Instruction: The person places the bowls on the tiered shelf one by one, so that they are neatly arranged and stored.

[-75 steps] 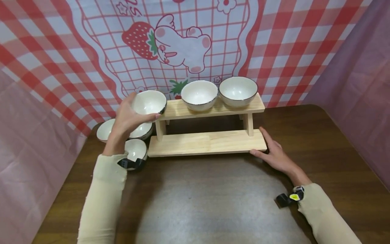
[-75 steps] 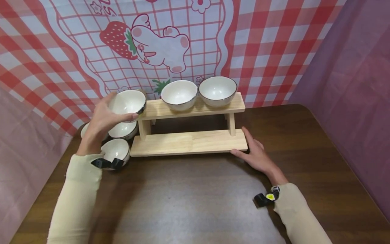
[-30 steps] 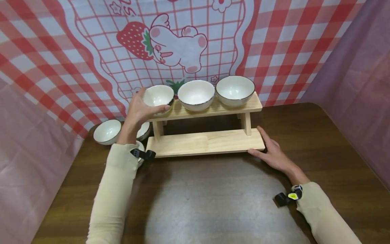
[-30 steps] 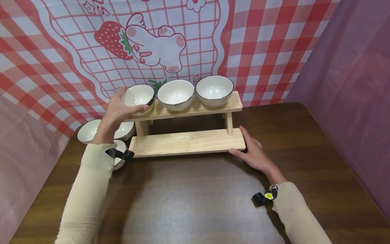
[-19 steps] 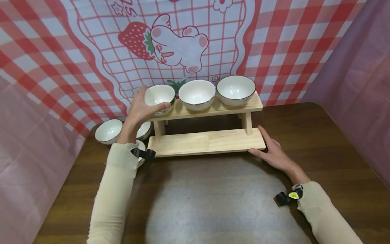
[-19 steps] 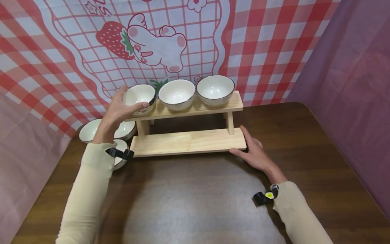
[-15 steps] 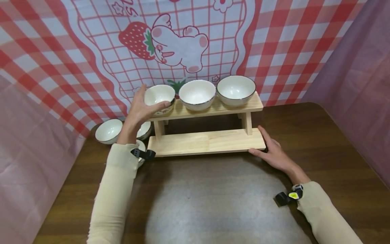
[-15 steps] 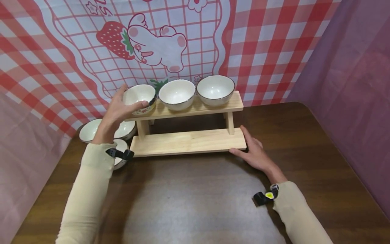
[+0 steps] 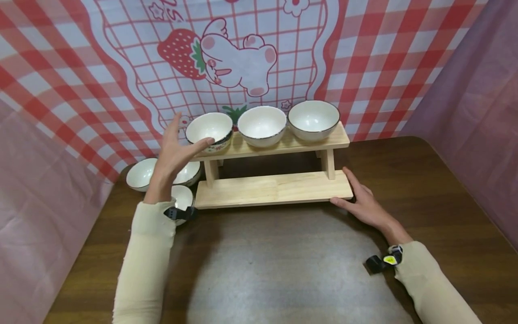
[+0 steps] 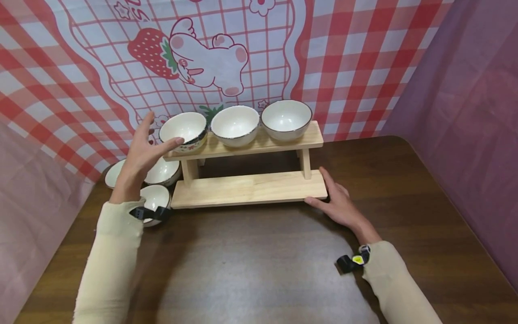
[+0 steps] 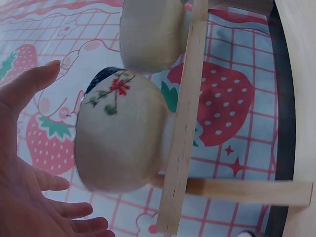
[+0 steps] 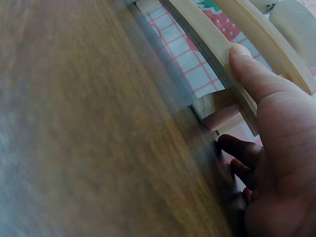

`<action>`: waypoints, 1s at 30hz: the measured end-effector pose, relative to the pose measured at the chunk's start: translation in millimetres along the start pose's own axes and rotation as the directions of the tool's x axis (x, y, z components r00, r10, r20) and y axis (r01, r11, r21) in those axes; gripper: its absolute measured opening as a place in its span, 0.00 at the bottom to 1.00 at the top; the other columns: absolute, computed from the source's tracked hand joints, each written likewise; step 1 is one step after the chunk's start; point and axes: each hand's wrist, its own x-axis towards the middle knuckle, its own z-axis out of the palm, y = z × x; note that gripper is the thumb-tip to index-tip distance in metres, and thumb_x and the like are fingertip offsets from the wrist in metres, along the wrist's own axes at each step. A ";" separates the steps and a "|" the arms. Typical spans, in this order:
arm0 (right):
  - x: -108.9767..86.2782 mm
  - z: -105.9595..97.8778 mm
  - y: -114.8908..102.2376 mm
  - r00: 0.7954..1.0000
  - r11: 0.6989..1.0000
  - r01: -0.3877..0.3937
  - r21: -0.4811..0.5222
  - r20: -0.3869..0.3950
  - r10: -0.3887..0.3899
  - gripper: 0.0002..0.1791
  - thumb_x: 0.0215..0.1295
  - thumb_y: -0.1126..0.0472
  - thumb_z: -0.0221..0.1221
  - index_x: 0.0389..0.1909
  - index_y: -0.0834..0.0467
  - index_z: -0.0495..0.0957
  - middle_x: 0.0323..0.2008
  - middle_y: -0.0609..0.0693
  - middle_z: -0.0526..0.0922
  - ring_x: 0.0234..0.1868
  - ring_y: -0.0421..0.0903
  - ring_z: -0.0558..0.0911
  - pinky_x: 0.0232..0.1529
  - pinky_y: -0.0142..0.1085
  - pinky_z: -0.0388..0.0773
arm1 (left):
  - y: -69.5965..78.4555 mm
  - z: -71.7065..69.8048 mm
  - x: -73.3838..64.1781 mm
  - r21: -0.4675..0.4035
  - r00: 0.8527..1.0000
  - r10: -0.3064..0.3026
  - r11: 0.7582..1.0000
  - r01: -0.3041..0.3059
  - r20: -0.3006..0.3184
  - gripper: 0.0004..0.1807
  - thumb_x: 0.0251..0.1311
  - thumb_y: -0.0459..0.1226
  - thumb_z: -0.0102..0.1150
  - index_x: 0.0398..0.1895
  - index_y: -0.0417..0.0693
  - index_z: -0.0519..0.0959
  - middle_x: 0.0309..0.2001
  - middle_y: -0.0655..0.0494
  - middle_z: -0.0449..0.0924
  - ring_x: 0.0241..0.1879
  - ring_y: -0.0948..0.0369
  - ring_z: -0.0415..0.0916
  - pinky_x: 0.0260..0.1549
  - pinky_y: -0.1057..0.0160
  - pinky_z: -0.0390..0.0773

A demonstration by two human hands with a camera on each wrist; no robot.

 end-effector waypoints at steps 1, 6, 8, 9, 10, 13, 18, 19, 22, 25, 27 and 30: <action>0.1 0.0 -0.4 1.000 1.000 0.000 0.001 0.001 0.000 0.56 0.65 0.48 0.65 0.81 0.53 0.36 0.77 0.68 0.52 0.76 0.68 0.56 0.70 0.68 0.56 | -1.8 -2.8 -2.6 -0.003 1.000 0.006 1.000 -0.006 -0.006 0.62 0.51 0.54 0.73 0.82 0.58 0.42 0.83 0.52 0.38 0.82 0.50 0.37 0.76 0.37 0.46; 0.1 -0.6 -2.1 1.000 1.000 -0.004 0.005 0.004 0.004 0.56 0.65 0.48 0.65 0.81 0.52 0.36 0.78 0.68 0.52 0.76 0.68 0.56 0.70 0.68 0.56 | -12.8 -15.9 -14.4 -0.005 0.998 0.049 0.999 -0.049 -0.038 0.61 0.52 0.50 0.73 0.82 0.56 0.42 0.82 0.48 0.40 0.81 0.47 0.42 0.76 0.40 0.51; 0.0 -0.9 -2.6 1.000 1.000 -0.007 0.006 0.006 0.007 0.57 0.65 0.47 0.65 0.81 0.52 0.36 0.78 0.67 0.52 0.76 0.68 0.55 0.70 0.68 0.56 | -16.7 -20.9 -19.0 -0.005 0.997 0.053 0.999 -0.054 -0.050 0.61 0.53 0.50 0.72 0.82 0.57 0.41 0.82 0.47 0.40 0.80 0.46 0.43 0.76 0.39 0.53; -0.1 -0.9 -2.9 1.000 1.000 -0.009 0.007 0.008 0.009 0.57 0.65 0.47 0.65 0.81 0.51 0.36 0.78 0.67 0.52 0.76 0.68 0.55 0.70 0.68 0.56 | -18.5 -23.3 -21.4 -0.011 0.997 0.048 0.999 -0.049 -0.054 0.60 0.53 0.49 0.72 0.82 0.58 0.41 0.82 0.47 0.41 0.80 0.46 0.44 0.76 0.39 0.54; -0.1 -1.0 -3.1 1.000 1.000 -0.011 0.008 0.010 0.011 0.57 0.65 0.47 0.65 0.82 0.51 0.35 0.78 0.67 0.51 0.76 0.68 0.55 0.70 0.69 0.56 | -20.0 -25.7 -24.1 -0.012 0.998 0.038 0.999 -0.039 -0.058 0.60 0.53 0.50 0.72 0.82 0.58 0.41 0.82 0.47 0.40 0.80 0.46 0.43 0.76 0.39 0.53; -0.1 -0.9 -2.9 1.000 1.000 -0.015 0.008 0.013 0.015 0.57 0.65 0.47 0.65 0.82 0.50 0.35 0.78 0.66 0.51 0.76 0.68 0.55 0.69 0.69 0.56 | -25.7 -32.5 -30.8 0.008 0.997 0.010 1.000 -0.010 -0.072 0.60 0.53 0.51 0.72 0.82 0.60 0.41 0.82 0.48 0.41 0.79 0.46 0.45 0.74 0.35 0.53; 0.7 -0.9 -0.9 1.000 1.000 -0.016 0.010 0.017 0.016 0.57 0.65 0.47 0.65 0.82 0.49 0.35 0.79 0.66 0.50 0.76 0.69 0.54 0.69 0.69 0.55 | -38.2 -41.8 -40.2 0.069 0.997 -0.003 0.998 0.008 -0.083 0.60 0.53 0.53 0.71 0.82 0.61 0.41 0.82 0.50 0.42 0.79 0.45 0.46 0.74 0.36 0.54; 0.7 -1.1 -0.8 1.000 1.000 -0.016 0.010 0.017 0.016 0.57 0.65 0.47 0.65 0.82 0.49 0.34 0.79 0.66 0.50 0.76 0.69 0.54 0.69 0.69 0.55 | -41.0 -43.6 -42.1 0.080 0.997 0.000 0.997 0.007 -0.083 0.60 0.53 0.53 0.71 0.82 0.60 0.41 0.82 0.50 0.42 0.79 0.45 0.45 0.74 0.36 0.54; 0.8 -1.3 -0.9 1.000 1.000 -0.016 0.011 0.019 0.015 0.57 0.65 0.47 0.65 0.82 0.50 0.34 0.79 0.66 0.50 0.76 0.69 0.54 0.69 0.69 0.55 | -49.9 -48.0 -47.1 0.110 0.997 0.008 0.994 0.001 -0.079 0.60 0.53 0.52 0.71 0.82 0.57 0.41 0.82 0.46 0.43 0.79 0.44 0.45 0.74 0.36 0.54; 0.5 -1.3 -1.0 1.000 1.000 -0.015 0.009 0.017 0.014 0.57 0.65 0.47 0.65 0.82 0.50 0.35 0.79 0.66 0.50 0.76 0.69 0.54 0.69 0.69 0.55 | -58.2 -52.3 -51.9 0.134 0.997 0.008 0.991 0.001 -0.070 0.60 0.53 0.52 0.70 0.82 0.54 0.41 0.81 0.42 0.44 0.78 0.41 0.48 0.72 0.34 0.55; 0.6 -1.1 -1.3 1.000 1.000 -0.015 0.007 0.017 0.015 0.57 0.65 0.46 0.65 0.82 0.50 0.35 0.78 0.67 0.51 0.76 0.69 0.55 0.69 0.69 0.55 | -63.6 -53.9 -54.7 0.150 0.998 0.003 0.989 0.007 -0.065 0.60 0.53 0.51 0.70 0.82 0.54 0.41 0.81 0.40 0.45 0.77 0.38 0.49 0.71 0.33 0.56; 0.7 -1.2 -1.4 1.000 1.000 -0.018 0.007 0.016 0.018 0.57 0.65 0.46 0.65 0.82 0.50 0.35 0.78 0.67 0.51 0.76 0.69 0.55 0.69 0.69 0.55 | -71.4 -54.7 -57.9 0.160 0.998 -0.010 0.987 0.019 -0.060 0.61 0.53 0.50 0.71 0.82 0.52 0.41 0.80 0.37 0.46 0.76 0.37 0.50 0.70 0.32 0.56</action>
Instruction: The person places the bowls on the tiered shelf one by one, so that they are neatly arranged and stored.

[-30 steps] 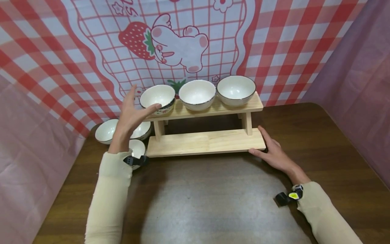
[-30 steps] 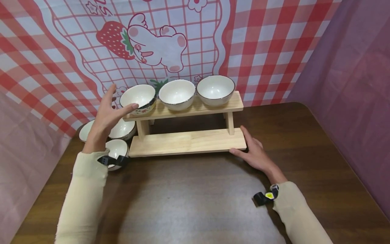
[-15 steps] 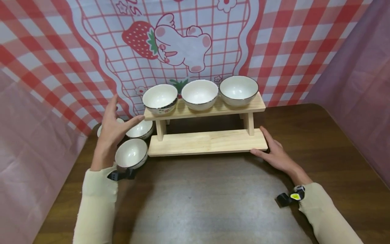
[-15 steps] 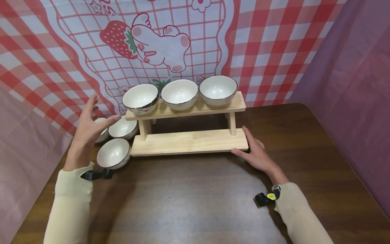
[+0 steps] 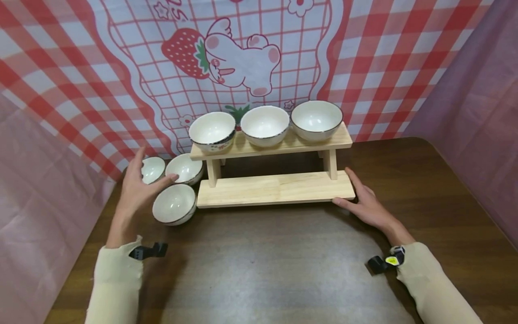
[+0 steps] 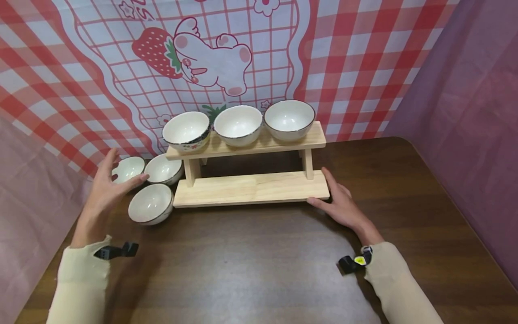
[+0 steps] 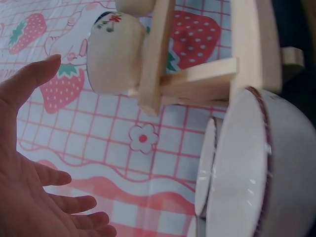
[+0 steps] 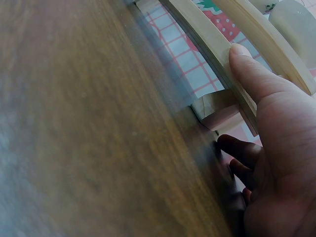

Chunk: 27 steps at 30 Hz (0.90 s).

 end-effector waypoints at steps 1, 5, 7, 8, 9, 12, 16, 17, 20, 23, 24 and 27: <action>0.1 0.0 -0.2 1.000 1.000 0.000 -0.001 0.000 0.000 0.57 0.65 0.46 0.65 0.82 0.50 0.35 0.78 0.67 0.51 0.76 0.69 0.55 0.69 0.69 0.55 | -2.3 0.1 -1.0 0.004 1.000 -0.006 1.000 0.006 0.002 0.61 0.53 0.50 0.71 0.82 0.51 0.41 0.79 0.36 0.47 0.76 0.37 0.50 0.70 0.32 0.56; -0.1 -0.1 -0.1 1.000 1.000 0.000 -0.001 -0.002 0.000 0.57 0.65 0.47 0.65 0.82 0.49 0.35 0.78 0.67 0.52 0.76 0.69 0.55 0.69 0.69 0.55 | -10.5 2.0 -2.9 0.017 0.999 -0.028 0.999 0.028 0.015 0.62 0.51 0.49 0.71 0.82 0.48 0.40 0.78 0.33 0.47 0.76 0.36 0.49 0.71 0.32 0.55; -0.3 -0.1 0.1 1.000 1.000 0.000 -0.003 0.000 0.000 0.57 0.65 0.47 0.65 0.82 0.49 0.35 0.78 0.67 0.52 0.76 0.69 0.55 0.69 0.69 0.55 | -13.9 3.3 -3.9 0.029 0.999 -0.041 0.999 0.041 0.023 0.63 0.51 0.50 0.71 0.82 0.47 0.40 0.78 0.32 0.46 0.76 0.36 0.49 0.71 0.31 0.55; -0.4 0.0 0.3 1.000 1.000 0.000 -0.002 0.001 0.000 0.57 0.65 0.47 0.65 0.82 0.49 0.35 0.78 0.67 0.52 0.76 0.69 0.55 0.69 0.69 0.55 | -15.9 4.0 -4.3 0.031 0.999 -0.044 0.999 0.043 0.028 0.63 0.51 0.50 0.71 0.82 0.46 0.39 0.78 0.32 0.46 0.76 0.36 0.48 0.71 0.31 0.54; -0.4 0.0 0.4 1.000 1.000 0.000 -0.003 0.001 0.000 0.57 0.65 0.47 0.65 0.82 0.49 0.35 0.78 0.67 0.52 0.76 0.69 0.55 0.69 0.69 0.55 | -18.0 4.9 -4.7 0.033 0.998 -0.047 0.998 0.046 0.034 0.63 0.52 0.50 0.71 0.82 0.45 0.39 0.79 0.32 0.45 0.76 0.35 0.48 0.71 0.31 0.53; -0.1 0.6 0.6 1.000 1.000 0.002 -0.004 0.003 -0.002 0.57 0.65 0.47 0.65 0.82 0.50 0.35 0.78 0.67 0.51 0.76 0.69 0.55 0.70 0.69 0.55 | -25.0 7.3 -6.5 0.039 0.996 -0.071 0.997 0.069 0.056 0.63 0.53 0.52 0.71 0.81 0.44 0.38 0.79 0.32 0.43 0.78 0.36 0.45 0.72 0.31 0.52; 0.7 1.4 0.3 1.000 1.000 0.003 -0.004 0.006 -0.003 0.57 0.65 0.47 0.65 0.82 0.50 0.35 0.78 0.67 0.51 0.76 0.69 0.55 0.69 0.69 0.55 | -34.9 10.4 -8.8 0.046 0.987 -0.124 0.992 0.120 0.100 0.64 0.54 0.54 0.70 0.82 0.44 0.37 0.80 0.33 0.41 0.79 0.36 0.41 0.73 0.31 0.49; 0.7 1.4 0.2 1.000 1.000 0.003 -0.004 0.006 -0.003 0.57 0.65 0.47 0.65 0.82 0.50 0.34 0.78 0.67 0.51 0.76 0.69 0.55 0.69 0.69 0.55 | -37.4 11.2 -9.3 0.047 0.985 -0.135 0.990 0.130 0.110 0.64 0.54 0.54 0.70 0.82 0.45 0.37 0.80 0.34 0.40 0.79 0.36 0.41 0.73 0.31 0.49; 0.8 1.4 -0.1 1.000 1.000 0.006 -0.004 0.002 -0.006 0.57 0.65 0.47 0.65 0.82 0.50 0.35 0.78 0.67 0.52 0.76 0.69 0.56 0.69 0.69 0.55 | -44.5 14.4 -10.4 0.046 0.981 -0.139 0.990 0.134 0.137 0.64 0.53 0.53 0.71 0.81 0.42 0.37 0.80 0.33 0.40 0.79 0.36 0.41 0.74 0.33 0.49; 0.6 1.1 0.0 1.000 1.000 0.010 -0.003 -0.001 -0.010 0.57 0.65 0.47 0.65 0.82 0.50 0.35 0.78 0.67 0.52 0.75 0.69 0.56 0.69 0.69 0.56 | -50.5 18.5 -11.1 0.051 0.976 -0.139 0.990 0.132 0.166 0.65 0.52 0.51 0.72 0.81 0.40 0.37 0.80 0.32 0.40 0.79 0.36 0.41 0.74 0.34 0.49; 0.6 1.0 0.2 1.000 1.000 0.011 -0.002 -0.002 -0.011 0.57 0.65 0.48 0.65 0.82 0.50 0.35 0.78 0.67 0.52 0.75 0.69 0.56 0.69 0.69 0.56 | -52.0 20.0 -11.3 0.057 0.974 -0.140 0.990 0.132 0.177 0.66 0.52 0.51 0.73 0.81 0.39 0.36 0.80 0.32 0.40 0.79 0.36 0.41 0.74 0.34 0.50; 0.4 0.9 0.3 1.000 1.000 0.010 -0.001 -0.002 -0.010 0.57 0.65 0.48 0.65 0.82 0.50 0.35 0.78 0.67 0.52 0.76 0.68 0.55 0.69 0.69 0.56 | -56.5 25.1 -12.0 0.081 0.968 -0.150 0.987 0.136 0.201 0.67 0.51 0.51 0.74 0.81 0.39 0.35 0.79 0.31 0.41 0.78 0.36 0.42 0.74 0.35 0.51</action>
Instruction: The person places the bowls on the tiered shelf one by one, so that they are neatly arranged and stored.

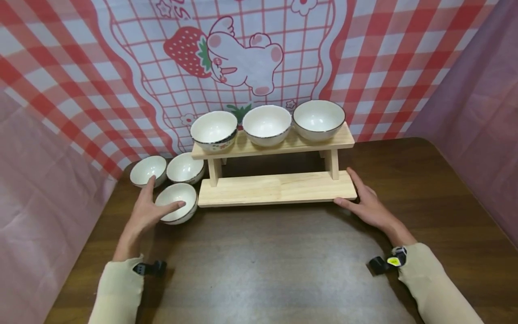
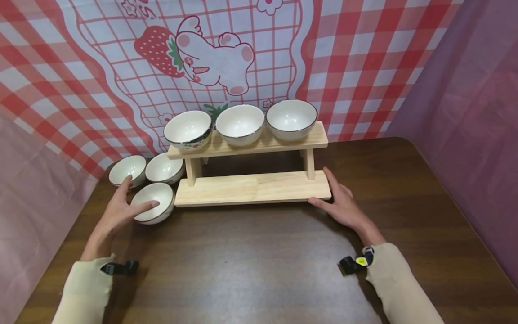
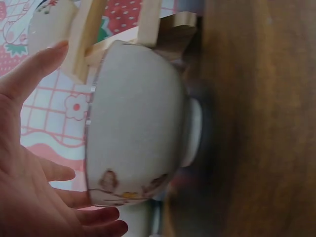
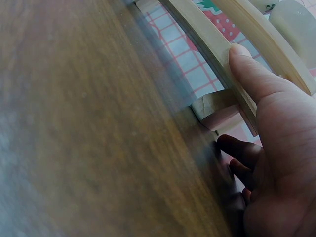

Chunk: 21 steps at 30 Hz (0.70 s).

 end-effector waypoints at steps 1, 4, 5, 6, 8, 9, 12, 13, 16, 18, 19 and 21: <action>-0.1 0.0 0.0 1.000 1.000 0.000 0.000 0.001 0.000 0.57 0.65 0.48 0.65 0.82 0.50 0.35 0.78 0.67 0.52 0.76 0.68 0.56 0.69 0.69 0.56 | -1.2 1.8 0.3 0.007 1.000 -0.003 1.000 0.003 0.005 0.68 0.50 0.52 0.74 0.80 0.39 0.36 0.79 0.31 0.41 0.78 0.36 0.43 0.74 0.35 0.51; -0.2 0.5 0.1 1.000 1.000 0.000 -0.002 -0.001 0.000 0.57 0.65 0.48 0.65 0.82 0.50 0.35 0.78 0.67 0.52 0.76 0.68 0.56 0.69 0.69 0.56 | -5.0 6.7 0.4 0.019 1.000 0.001 1.000 -0.001 0.008 0.67 0.49 0.52 0.75 0.80 0.38 0.37 0.78 0.30 0.45 0.77 0.35 0.47 0.73 0.35 0.53; -0.1 0.7 0.1 1.000 1.000 0.001 -0.003 -0.001 -0.001 0.57 0.65 0.48 0.65 0.82 0.50 0.35 0.78 0.67 0.52 0.76 0.68 0.56 0.69 0.69 0.56 | -6.3 8.1 0.3 0.025 1.000 -0.001 1.000 0.001 0.009 0.67 0.49 0.51 0.75 0.80 0.38 0.38 0.78 0.29 0.45 0.77 0.35 0.47 0.73 0.35 0.54; 0.0 0.9 0.1 1.000 1.000 0.001 -0.005 -0.002 -0.001 0.57 0.65 0.48 0.65 0.82 0.50 0.35 0.78 0.67 0.52 0.75 0.69 0.56 0.69 0.69 0.56 | -7.5 9.3 0.1 0.025 1.000 0.000 1.000 0.000 0.010 0.67 0.49 0.51 0.75 0.80 0.38 0.38 0.78 0.29 0.45 0.77 0.35 0.48 0.73 0.35 0.54; 0.1 1.3 0.0 1.000 1.000 0.003 -0.005 -0.003 -0.003 0.57 0.65 0.48 0.65 0.82 0.50 0.35 0.78 0.67 0.52 0.75 0.69 0.56 0.69 0.69 0.56 | -10.1 11.7 -1.1 0.023 1.000 0.000 1.000 0.000 0.016 0.67 0.48 0.50 0.75 0.80 0.37 0.38 0.78 0.28 0.46 0.76 0.35 0.48 0.73 0.35 0.54; 0.2 1.5 0.0 1.000 1.000 0.004 -0.005 -0.003 -0.004 0.57 0.65 0.48 0.65 0.82 0.50 0.35 0.78 0.67 0.52 0.75 0.69 0.56 0.69 0.69 0.56 | -11.5 12.7 -1.6 0.028 1.000 -0.008 1.000 0.008 0.022 0.68 0.49 0.50 0.75 0.80 0.37 0.37 0.77 0.28 0.45 0.76 0.35 0.48 0.73 0.35 0.54; 0.6 1.7 0.0 1.000 1.000 0.008 -0.005 -0.004 -0.008 0.57 0.65 0.48 0.65 0.82 0.50 0.35 0.78 0.67 0.52 0.75 0.68 0.56 0.69 0.69 0.56 | -15.8 16.0 -3.4 0.017 0.999 -0.017 1.000 0.016 0.030 0.67 0.48 0.48 0.75 0.80 0.36 0.37 0.77 0.27 0.45 0.75 0.35 0.49 0.73 0.35 0.54; 0.6 1.7 0.0 1.000 1.000 0.009 -0.004 -0.004 -0.009 0.57 0.65 0.48 0.65 0.82 0.50 0.35 0.78 0.67 0.52 0.75 0.68 0.56 0.69 0.69 0.56 | -16.9 16.9 -4.0 0.015 0.999 -0.023 1.000 0.023 0.032 0.67 0.48 0.48 0.75 0.80 0.35 0.37 0.77 0.27 0.45 0.75 0.35 0.49 0.73 0.36 0.54; 0.7 1.4 0.4 1.000 1.000 0.012 -0.004 -0.007 -0.012 0.56 0.65 0.48 0.65 0.82 0.51 0.36 0.78 0.67 0.52 0.75 0.68 0.56 0.69 0.69 0.56 | -19.2 19.2 -5.2 0.003 0.999 -0.031 1.000 0.031 0.030 0.68 0.47 0.48 0.76 0.80 0.36 0.38 0.77 0.27 0.46 0.75 0.35 0.50 0.73 0.35 0.55; 0.4 1.2 0.4 1.000 1.000 0.011 -0.003 -0.007 -0.011 0.56 0.65 0.49 0.65 0.82 0.50 0.36 0.78 0.67 0.52 0.75 0.68 0.56 0.69 0.69 0.56 | -19.9 20.3 -5.4 -0.001 0.999 -0.032 0.999 0.032 0.030 0.69 0.45 0.48 0.77 0.80 0.37 0.38 0.77 0.27 0.46 0.75 0.35 0.50 0.73 0.35 0.55; 0.2 1.1 0.5 1.000 1.000 0.011 -0.003 -0.008 -0.011 0.56 0.65 0.49 0.65 0.82 0.51 0.36 0.78 0.67 0.52 0.75 0.68 0.56 0.69 0.69 0.56 | -19.9 20.8 -5.7 -0.001 0.999 -0.034 0.999 0.034 0.031 0.70 0.45 0.49 0.78 0.80 0.37 0.38 0.77 0.27 0.46 0.75 0.35 0.51 0.72 0.35 0.55; -0.1 0.9 0.4 1.000 1.000 0.011 -0.003 -0.008 -0.011 0.56 0.65 0.49 0.65 0.81 0.51 0.35 0.78 0.68 0.52 0.75 0.68 0.56 0.69 0.69 0.56 | -19.9 21.7 -6.2 0.000 0.999 -0.032 0.999 0.032 0.032 0.71 0.43 0.49 0.79 0.80 0.37 0.38 0.77 0.27 0.46 0.74 0.35 0.51 0.72 0.35 0.55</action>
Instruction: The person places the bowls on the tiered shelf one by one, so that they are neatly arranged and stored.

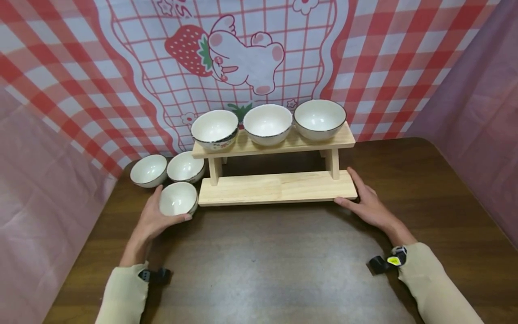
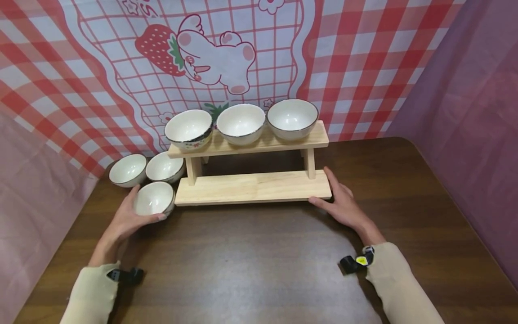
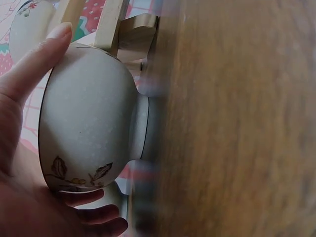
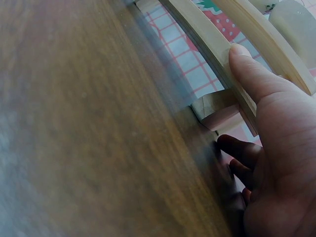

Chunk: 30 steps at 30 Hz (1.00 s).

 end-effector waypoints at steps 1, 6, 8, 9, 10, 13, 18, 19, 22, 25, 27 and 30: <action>-0.1 0.0 0.0 1.000 1.000 0.000 0.001 0.000 0.000 0.56 0.65 0.49 0.65 0.81 0.51 0.35 0.78 0.68 0.52 0.75 0.69 0.56 0.69 0.69 0.56 | -0.1 0.4 -0.2 0.003 1.000 0.001 1.000 -0.001 0.000 0.71 0.43 0.49 0.79 0.80 0.37 0.38 0.77 0.27 0.46 0.74 0.35 0.51 0.72 0.35 0.55; -0.7 -0.6 -0.7 1.000 1.000 0.003 0.000 -0.004 -0.003 0.56 0.65 0.49 0.65 0.81 0.51 0.36 0.77 0.68 0.53 0.75 0.69 0.57 0.69 0.69 0.56 | -1.0 2.2 -0.6 0.011 1.000 0.018 1.000 -0.018 -0.010 0.70 0.42 0.48 0.80 0.80 0.36 0.40 0.76 0.26 0.47 0.74 0.34 0.51 0.71 0.34 0.57; -0.9 -0.7 -1.0 1.000 1.000 0.004 -0.002 -0.005 -0.004 0.56 0.65 0.49 0.65 0.81 0.51 0.36 0.77 0.68 0.53 0.75 0.69 0.57 0.69 0.69 0.56 | -1.1 2.7 -0.7 0.008 1.000 0.022 1.000 -0.022 -0.017 0.70 0.42 0.47 0.80 0.80 0.36 0.41 0.76 0.26 0.47 0.73 0.34 0.52 0.71 0.34 0.57; -0.9 -0.8 -1.2 1.000 1.000 0.004 -0.002 -0.004 -0.004 0.56 0.65 0.49 0.65 0.81 0.51 0.36 0.77 0.68 0.53 0.75 0.69 0.57 0.68 0.69 0.56 | -1.1 3.1 -0.9 0.004 1.000 0.022 1.000 -0.022 -0.022 0.70 0.41 0.47 0.80 0.80 0.36 0.41 0.76 0.26 0.48 0.73 0.34 0.52 0.70 0.34 0.58; -0.8 -0.7 -1.3 1.000 1.000 0.004 -0.004 -0.005 -0.004 0.56 0.65 0.49 0.65 0.81 0.51 0.36 0.77 0.68 0.53 0.75 0.69 0.57 0.68 0.69 0.56 | -1.4 3.5 -1.0 -0.002 0.999 0.019 1.000 -0.019 -0.026 0.70 0.41 0.47 0.80 0.80 0.36 0.41 0.76 0.26 0.48 0.73 0.35 0.53 0.71 0.35 0.58; -0.6 -0.5 -1.4 1.000 1.000 0.001 -0.005 -0.004 -0.001 0.56 0.65 0.48 0.65 0.81 0.52 0.36 0.77 0.68 0.53 0.75 0.69 0.57 0.69 0.69 0.56 | -2.0 4.9 -1.8 -0.025 0.999 0.012 1.000 -0.014 -0.049 0.70 0.40 0.47 0.81 0.80 0.37 0.42 0.76 0.27 0.50 0.72 0.36 0.54 0.71 0.36 0.58; -0.7 -0.7 -2.3 1.000 1.000 -0.001 0.002 -0.002 0.001 0.56 0.65 0.49 0.65 0.81 0.52 0.36 0.77 0.68 0.52 0.75 0.69 0.56 0.69 0.69 0.56 | -3.6 8.2 -1.8 -0.044 0.994 0.022 0.999 -0.027 -0.104 0.70 0.35 0.48 0.82 0.79 0.37 0.46 0.74 0.27 0.54 0.70 0.36 0.58 0.68 0.37 0.61; -0.8 -0.8 -2.6 1.000 1.000 0.000 0.004 -0.002 0.000 0.56 0.65 0.49 0.65 0.81 0.53 0.36 0.77 0.68 0.52 0.75 0.69 0.56 0.69 0.69 0.56 | -3.9 8.5 -1.5 -0.047 0.994 0.022 0.999 -0.027 -0.107 0.70 0.35 0.47 0.82 0.79 0.38 0.47 0.74 0.27 0.54 0.70 0.36 0.58 0.68 0.37 0.61; -0.9 -1.1 -3.1 1.000 1.000 0.001 0.006 -0.001 -0.001 0.56 0.65 0.49 0.65 0.81 0.53 0.36 0.78 0.68 0.52 0.75 0.69 0.56 0.69 0.69 0.56 | -4.5 8.6 -0.6 -0.066 0.995 0.013 0.998 -0.020 -0.101 0.69 0.38 0.45 0.81 0.80 0.38 0.45 0.75 0.28 0.53 0.71 0.37 0.57 0.70 0.38 0.59; -1.0 -1.0 -3.3 1.000 1.000 0.003 0.009 -0.002 -0.003 0.56 0.65 0.49 0.65 0.81 0.53 0.36 0.78 0.68 0.52 0.75 0.69 0.56 0.69 0.69 0.56 | -3.4 7.6 -1.4 -0.059 0.995 0.005 0.998 -0.011 -0.101 0.68 0.39 0.44 0.81 0.80 0.38 0.45 0.76 0.29 0.52 0.72 0.37 0.56 0.71 0.40 0.59; -1.0 -0.9 -3.2 1.000 1.000 0.006 0.007 -0.003 -0.006 0.56 0.65 0.49 0.65 0.81 0.53 0.36 0.77 0.68 0.52 0.75 0.69 0.56 0.69 0.68 0.56 | -2.4 7.1 -2.4 -0.055 0.995 -0.007 0.998 0.001 -0.099 0.68 0.40 0.43 0.81 0.80 0.39 0.45 0.76 0.30 0.52 0.72 0.38 0.56 0.71 0.40 0.59; -0.9 -0.7 -2.9 1.000 1.000 0.008 0.008 -0.004 -0.008 0.56 0.65 0.50 0.65 0.81 0.53 0.36 0.77 0.68 0.53 0.75 0.69 0.57 0.69 0.68 0.56 | -2.4 6.5 -3.0 -0.056 0.994 -0.018 0.998 0.012 -0.104 0.68 0.39 0.42 0.81 0.80 0.39 0.45 0.76 0.30 0.52 0.72 0.38 0.56 0.71 0.40 0.59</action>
